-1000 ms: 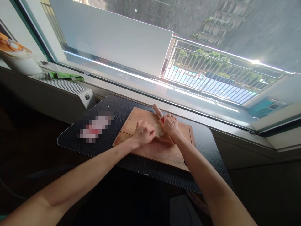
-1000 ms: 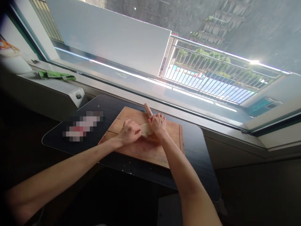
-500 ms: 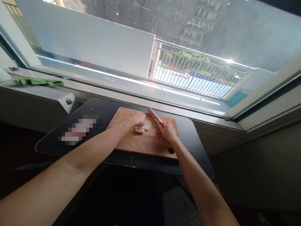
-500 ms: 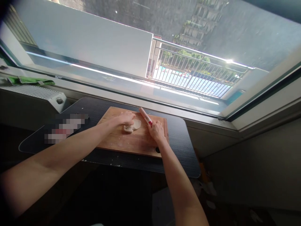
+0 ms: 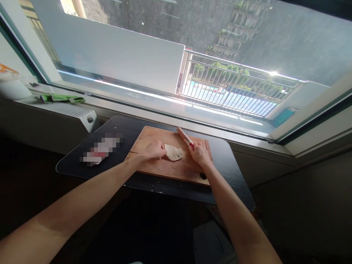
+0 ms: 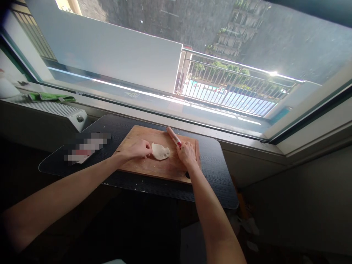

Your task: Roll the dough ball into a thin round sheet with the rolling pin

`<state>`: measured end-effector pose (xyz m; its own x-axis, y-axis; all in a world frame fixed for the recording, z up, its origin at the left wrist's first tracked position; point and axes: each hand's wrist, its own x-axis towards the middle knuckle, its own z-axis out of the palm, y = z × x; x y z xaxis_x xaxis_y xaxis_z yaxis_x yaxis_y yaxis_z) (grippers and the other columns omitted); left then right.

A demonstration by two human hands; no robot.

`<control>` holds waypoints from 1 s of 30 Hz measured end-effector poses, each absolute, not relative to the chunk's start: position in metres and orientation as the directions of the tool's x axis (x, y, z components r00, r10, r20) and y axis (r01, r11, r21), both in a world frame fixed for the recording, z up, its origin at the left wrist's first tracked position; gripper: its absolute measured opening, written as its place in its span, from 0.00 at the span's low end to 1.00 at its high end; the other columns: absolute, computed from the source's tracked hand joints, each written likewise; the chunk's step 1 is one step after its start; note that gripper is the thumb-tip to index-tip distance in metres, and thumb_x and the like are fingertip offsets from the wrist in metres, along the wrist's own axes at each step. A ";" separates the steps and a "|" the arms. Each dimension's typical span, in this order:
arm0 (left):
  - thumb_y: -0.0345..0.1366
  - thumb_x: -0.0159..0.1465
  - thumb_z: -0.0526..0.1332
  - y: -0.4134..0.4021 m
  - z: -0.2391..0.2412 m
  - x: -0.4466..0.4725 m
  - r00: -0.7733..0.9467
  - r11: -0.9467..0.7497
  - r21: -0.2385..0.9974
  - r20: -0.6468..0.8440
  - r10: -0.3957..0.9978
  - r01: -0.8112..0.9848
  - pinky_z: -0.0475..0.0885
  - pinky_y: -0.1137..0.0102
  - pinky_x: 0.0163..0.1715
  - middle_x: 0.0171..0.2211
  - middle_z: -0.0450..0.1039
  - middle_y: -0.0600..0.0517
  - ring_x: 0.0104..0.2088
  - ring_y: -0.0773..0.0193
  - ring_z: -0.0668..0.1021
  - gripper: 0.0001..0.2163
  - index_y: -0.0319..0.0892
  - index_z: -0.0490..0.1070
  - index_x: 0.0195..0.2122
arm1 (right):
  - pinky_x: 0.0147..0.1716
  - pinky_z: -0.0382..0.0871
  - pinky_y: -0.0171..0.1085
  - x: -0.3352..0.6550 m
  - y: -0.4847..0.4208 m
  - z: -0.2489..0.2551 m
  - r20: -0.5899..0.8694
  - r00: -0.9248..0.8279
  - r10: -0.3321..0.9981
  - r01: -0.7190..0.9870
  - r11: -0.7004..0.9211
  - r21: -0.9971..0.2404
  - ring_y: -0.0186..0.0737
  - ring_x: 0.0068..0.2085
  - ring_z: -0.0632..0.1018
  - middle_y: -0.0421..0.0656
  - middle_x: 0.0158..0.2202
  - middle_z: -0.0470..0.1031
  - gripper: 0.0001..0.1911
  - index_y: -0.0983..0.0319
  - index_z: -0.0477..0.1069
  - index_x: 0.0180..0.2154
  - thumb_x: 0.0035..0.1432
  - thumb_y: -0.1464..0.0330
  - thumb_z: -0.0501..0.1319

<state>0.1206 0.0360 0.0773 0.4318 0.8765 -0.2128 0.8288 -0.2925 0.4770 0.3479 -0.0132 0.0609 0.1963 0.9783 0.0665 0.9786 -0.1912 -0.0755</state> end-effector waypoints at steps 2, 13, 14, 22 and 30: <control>0.35 0.62 0.57 0.026 0.074 0.115 0.407 -0.356 0.397 -0.051 0.912 0.846 0.69 0.68 0.34 0.32 0.79 0.45 0.35 0.57 0.79 0.09 0.39 0.77 0.31 | 0.49 0.64 0.40 0.348 -0.010 0.063 0.055 0.204 0.977 0.978 -0.200 -0.060 0.49 0.52 0.74 0.54 0.50 0.74 0.20 0.65 0.71 0.51 0.69 0.61 0.49; 0.37 0.70 0.53 -0.022 0.024 0.104 0.645 -0.757 0.198 0.416 0.640 0.623 0.49 0.45 0.64 0.53 0.75 0.48 0.58 0.52 0.68 0.14 0.46 0.71 0.54 | 0.39 0.65 0.32 0.281 0.008 0.078 -0.011 -0.059 0.998 0.972 0.055 -0.226 0.36 0.39 0.75 0.46 0.44 0.76 0.09 0.62 0.73 0.42 0.65 0.69 0.55; 0.37 0.70 0.52 -0.025 0.022 0.103 0.637 -0.750 0.203 0.419 0.648 0.630 0.51 0.46 0.63 0.54 0.74 0.47 0.57 0.52 0.69 0.15 0.45 0.70 0.55 | 0.41 0.66 0.32 0.277 0.009 0.077 -0.022 -0.083 0.996 0.970 0.076 -0.232 0.36 0.40 0.75 0.46 0.44 0.75 0.11 0.62 0.74 0.41 0.66 0.68 0.53; 0.39 0.70 0.52 -0.034 0.010 0.094 0.607 -0.744 0.211 0.461 0.647 0.634 0.56 0.49 0.60 0.61 0.69 0.46 0.56 0.49 0.69 0.19 0.40 0.67 0.60 | 0.66 0.50 0.51 0.262 0.009 0.062 -0.062 -0.016 0.998 0.986 0.006 -0.166 0.49 0.70 0.54 0.48 0.67 0.59 0.26 0.57 0.71 0.55 0.72 0.58 0.40; 0.39 0.70 0.52 -0.035 0.006 0.097 0.593 -0.738 0.201 0.478 0.648 0.644 0.53 0.48 0.62 0.60 0.70 0.45 0.56 0.50 0.70 0.20 0.39 0.67 0.61 | 0.66 0.49 0.54 0.263 0.024 0.065 -0.099 0.149 0.984 0.977 -0.162 -0.141 0.51 0.71 0.51 0.50 0.70 0.54 0.27 0.60 0.69 0.56 0.72 0.59 0.37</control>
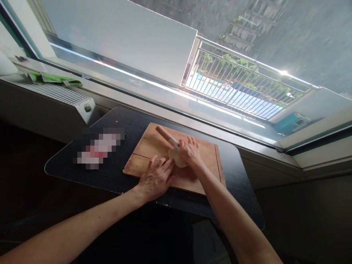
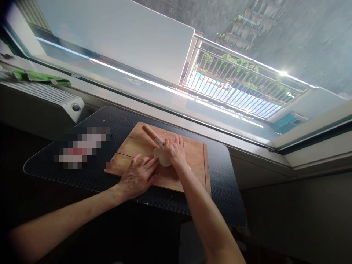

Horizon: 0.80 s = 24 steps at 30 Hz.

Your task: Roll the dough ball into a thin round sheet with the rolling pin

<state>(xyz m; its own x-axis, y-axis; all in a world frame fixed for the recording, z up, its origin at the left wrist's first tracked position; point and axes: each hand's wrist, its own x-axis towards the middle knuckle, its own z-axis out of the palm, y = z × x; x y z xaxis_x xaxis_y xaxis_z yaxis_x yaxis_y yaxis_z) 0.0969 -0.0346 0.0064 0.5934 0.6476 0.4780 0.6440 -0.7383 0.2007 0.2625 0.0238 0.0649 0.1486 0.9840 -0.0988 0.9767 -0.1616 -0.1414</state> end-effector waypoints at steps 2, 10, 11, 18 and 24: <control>0.39 0.70 0.53 -0.035 0.006 0.097 0.585 -0.738 0.199 0.493 0.644 0.645 0.54 0.48 0.62 0.60 0.71 0.45 0.55 0.51 0.71 0.20 0.39 0.67 0.61 | 0.66 0.50 0.52 0.260 0.019 0.064 -0.095 0.098 0.991 0.981 -0.112 -0.156 0.50 0.71 0.52 0.51 0.69 0.56 0.27 0.61 0.68 0.56 0.72 0.59 0.38; 0.40 0.70 0.53 -0.034 0.005 0.098 0.586 -0.743 0.177 0.509 0.630 0.645 0.52 0.47 0.64 0.60 0.71 0.46 0.54 0.52 0.71 0.19 0.39 0.69 0.59 | 0.66 0.46 0.56 0.269 0.035 0.058 -0.109 0.165 0.980 0.970 -0.181 -0.160 0.54 0.72 0.49 0.53 0.71 0.50 0.26 0.62 0.68 0.56 0.71 0.60 0.38; 0.40 0.70 0.54 -0.034 0.005 0.098 0.584 -0.742 0.178 0.511 0.631 0.646 0.52 0.47 0.64 0.60 0.71 0.46 0.54 0.52 0.72 0.19 0.39 0.69 0.59 | 0.66 0.46 0.56 0.269 0.035 0.058 -0.107 0.156 0.982 0.972 -0.172 -0.163 0.54 0.72 0.49 0.53 0.71 0.50 0.26 0.62 0.67 0.57 0.71 0.60 0.38; 0.40 0.70 0.54 -0.034 0.005 0.097 0.586 -0.749 0.185 0.515 0.625 0.636 0.50 0.46 0.65 0.59 0.72 0.46 0.54 0.53 0.72 0.19 0.42 0.69 0.59 | 0.68 0.45 0.52 0.266 0.034 0.057 -0.043 0.143 0.989 0.972 -0.148 -0.184 0.52 0.72 0.49 0.55 0.71 0.49 0.30 0.67 0.55 0.66 0.71 0.58 0.39; 0.40 0.70 0.54 -0.034 0.005 0.097 0.581 -0.753 0.199 0.524 0.623 0.627 0.48 0.46 0.66 0.59 0.72 0.47 0.54 0.53 0.72 0.19 0.41 0.70 0.58 | 0.68 0.47 0.51 0.266 0.037 0.057 -0.065 0.104 0.993 0.971 -0.115 -0.209 0.49 0.72 0.49 0.52 0.71 0.50 0.31 0.67 0.52 0.67 0.71 0.59 0.38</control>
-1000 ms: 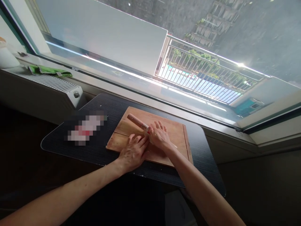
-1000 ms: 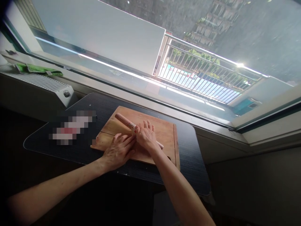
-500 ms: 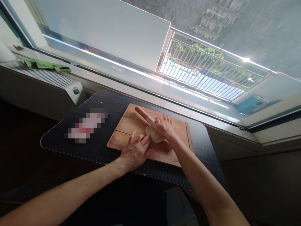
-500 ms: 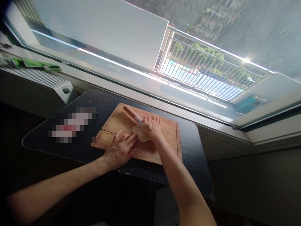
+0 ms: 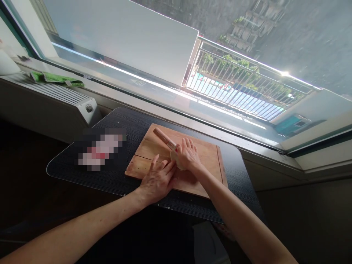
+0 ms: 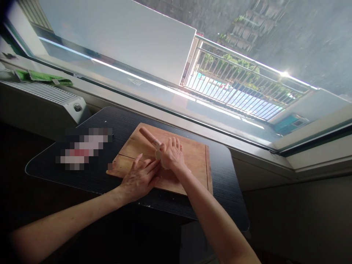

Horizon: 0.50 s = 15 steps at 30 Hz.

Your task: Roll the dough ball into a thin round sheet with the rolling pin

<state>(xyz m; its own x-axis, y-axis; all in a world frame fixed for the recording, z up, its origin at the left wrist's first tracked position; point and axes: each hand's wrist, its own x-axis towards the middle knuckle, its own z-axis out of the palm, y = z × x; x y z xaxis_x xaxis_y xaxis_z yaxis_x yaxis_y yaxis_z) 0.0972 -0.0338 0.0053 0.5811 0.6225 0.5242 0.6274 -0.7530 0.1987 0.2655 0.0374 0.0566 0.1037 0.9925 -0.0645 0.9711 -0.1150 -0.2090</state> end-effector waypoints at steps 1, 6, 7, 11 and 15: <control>0.40 0.70 0.54 -0.034 0.005 0.097 0.583 -0.755 0.200 0.524 0.621 0.624 0.48 0.46 0.66 0.59 0.72 0.47 0.54 0.53 0.72 0.19 0.41 0.70 0.58 | 0.68 0.47 0.51 0.266 0.038 0.057 -0.060 0.083 0.995 0.974 -0.094 -0.208 0.48 0.72 0.49 0.51 0.71 0.51 0.30 0.66 0.53 0.67 0.71 0.59 0.39; 0.39 0.70 0.54 -0.034 0.005 0.097 0.579 -0.753 0.190 0.532 0.618 0.630 0.47 0.46 0.67 0.58 0.72 0.45 0.55 0.54 0.72 0.19 0.38 0.70 0.58 | 0.67 0.47 0.54 0.271 0.046 0.056 -0.042 0.250 0.967 0.943 -0.253 -0.216 0.51 0.71 0.50 0.54 0.71 0.49 0.32 0.67 0.53 0.67 0.70 0.58 0.38; 0.39 0.70 0.54 -0.034 0.006 0.097 0.577 -0.752 0.193 0.532 0.620 0.630 0.47 0.45 0.67 0.58 0.73 0.45 0.55 0.54 0.72 0.19 0.38 0.70 0.58 | 0.67 0.47 0.53 0.270 0.046 0.055 -0.044 0.235 0.971 0.946 -0.239 -0.220 0.51 0.71 0.51 0.53 0.71 0.50 0.32 0.67 0.53 0.67 0.70 0.58 0.38; 0.40 0.70 0.53 -0.035 0.006 0.097 0.584 -0.753 0.206 0.517 0.626 0.625 0.48 0.45 0.67 0.58 0.72 0.46 0.54 0.54 0.72 0.19 0.40 0.70 0.58 | 0.67 0.47 0.51 0.266 0.041 0.050 -0.007 0.078 0.997 0.978 -0.078 -0.195 0.49 0.71 0.51 0.50 0.71 0.52 0.30 0.64 0.54 0.67 0.71 0.58 0.40; 0.40 0.70 0.54 -0.034 0.006 0.097 0.588 -0.755 0.193 0.518 0.621 0.626 0.47 0.44 0.66 0.58 0.72 0.45 0.54 0.53 0.72 0.19 0.38 0.71 0.58 | 0.64 0.50 0.52 0.274 0.052 0.056 0.119 0.167 0.979 0.982 -0.154 -0.112 0.52 0.68 0.57 0.53 0.69 0.56 0.27 0.65 0.59 0.64 0.71 0.61 0.41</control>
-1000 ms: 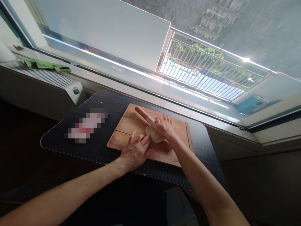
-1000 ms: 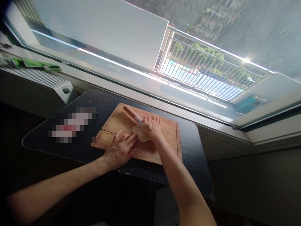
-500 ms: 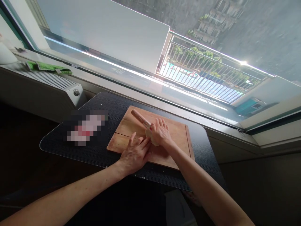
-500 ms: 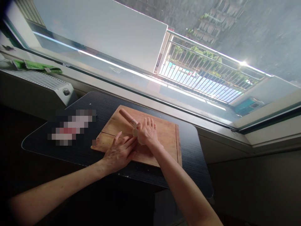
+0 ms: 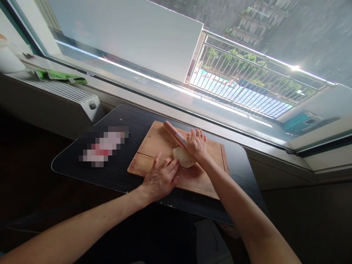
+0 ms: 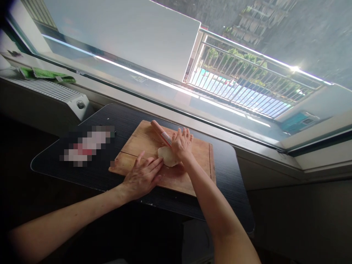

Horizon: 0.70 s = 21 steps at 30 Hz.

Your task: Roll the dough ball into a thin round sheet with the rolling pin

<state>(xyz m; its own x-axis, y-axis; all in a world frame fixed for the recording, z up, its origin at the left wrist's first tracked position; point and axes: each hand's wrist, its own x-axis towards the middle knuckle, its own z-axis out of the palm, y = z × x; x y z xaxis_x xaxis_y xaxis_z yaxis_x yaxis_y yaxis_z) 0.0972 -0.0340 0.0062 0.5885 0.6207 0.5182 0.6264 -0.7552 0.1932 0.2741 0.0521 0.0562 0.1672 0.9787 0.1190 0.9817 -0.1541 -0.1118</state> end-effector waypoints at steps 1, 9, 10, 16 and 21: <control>0.40 0.70 0.54 -0.034 0.006 0.097 0.588 -0.755 0.191 0.519 0.620 0.627 0.47 0.44 0.66 0.58 0.72 0.44 0.54 0.53 0.72 0.19 0.38 0.71 0.58 | 0.63 0.53 0.51 0.276 0.056 0.059 0.147 0.171 0.974 0.983 -0.159 -0.094 0.52 0.66 0.61 0.53 0.67 0.60 0.26 0.64 0.63 0.62 0.72 0.61 0.41; 0.40 0.70 0.54 -0.032 0.006 0.096 0.579 -0.759 0.204 0.535 0.615 0.618 0.46 0.44 0.67 0.58 0.73 0.45 0.54 0.53 0.72 0.19 0.38 0.71 0.58 | 0.46 0.63 0.37 0.273 0.058 0.077 0.048 -0.154 0.987 0.985 0.158 -0.075 0.45 0.47 0.75 0.47 0.45 0.78 0.17 0.59 0.71 0.53 0.68 0.60 0.54; 0.40 0.70 0.54 -0.033 0.007 0.096 0.576 -0.757 0.205 0.536 0.618 0.621 0.46 0.44 0.67 0.57 0.73 0.45 0.54 0.53 0.72 0.19 0.39 0.71 0.58 | 0.44 0.63 0.37 0.279 0.054 0.081 0.034 -0.138 0.990 0.987 0.140 -0.082 0.44 0.46 0.75 0.47 0.45 0.78 0.16 0.60 0.71 0.52 0.67 0.63 0.54; 0.40 0.70 0.53 -0.033 0.007 0.097 0.584 -0.754 0.209 0.518 0.625 0.622 0.47 0.43 0.66 0.58 0.73 0.46 0.53 0.53 0.73 0.18 0.40 0.71 0.57 | 0.44 0.65 0.37 0.337 -0.016 0.082 0.062 -0.074 0.995 0.987 0.082 -0.139 0.44 0.46 0.75 0.46 0.43 0.76 0.11 0.60 0.72 0.45 0.61 0.69 0.55; 0.39 0.70 0.53 -0.033 0.007 0.097 0.596 -0.758 0.199 0.507 0.622 0.621 0.45 0.45 0.67 0.58 0.73 0.44 0.54 0.54 0.72 0.19 0.39 0.71 0.58 | 0.51 0.66 0.39 0.346 -0.055 0.072 -0.037 -0.075 0.996 0.985 0.069 -0.157 0.45 0.51 0.74 0.47 0.48 0.75 0.14 0.60 0.72 0.49 0.62 0.67 0.56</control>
<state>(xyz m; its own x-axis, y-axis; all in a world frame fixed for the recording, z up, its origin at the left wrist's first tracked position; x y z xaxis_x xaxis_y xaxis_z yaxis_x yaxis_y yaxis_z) 0.0968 -0.0332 0.0069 0.5962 0.6224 0.5072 0.6214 -0.7577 0.1995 0.3456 -0.0553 0.0724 -0.0752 0.9965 -0.0366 0.9852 0.0686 -0.1568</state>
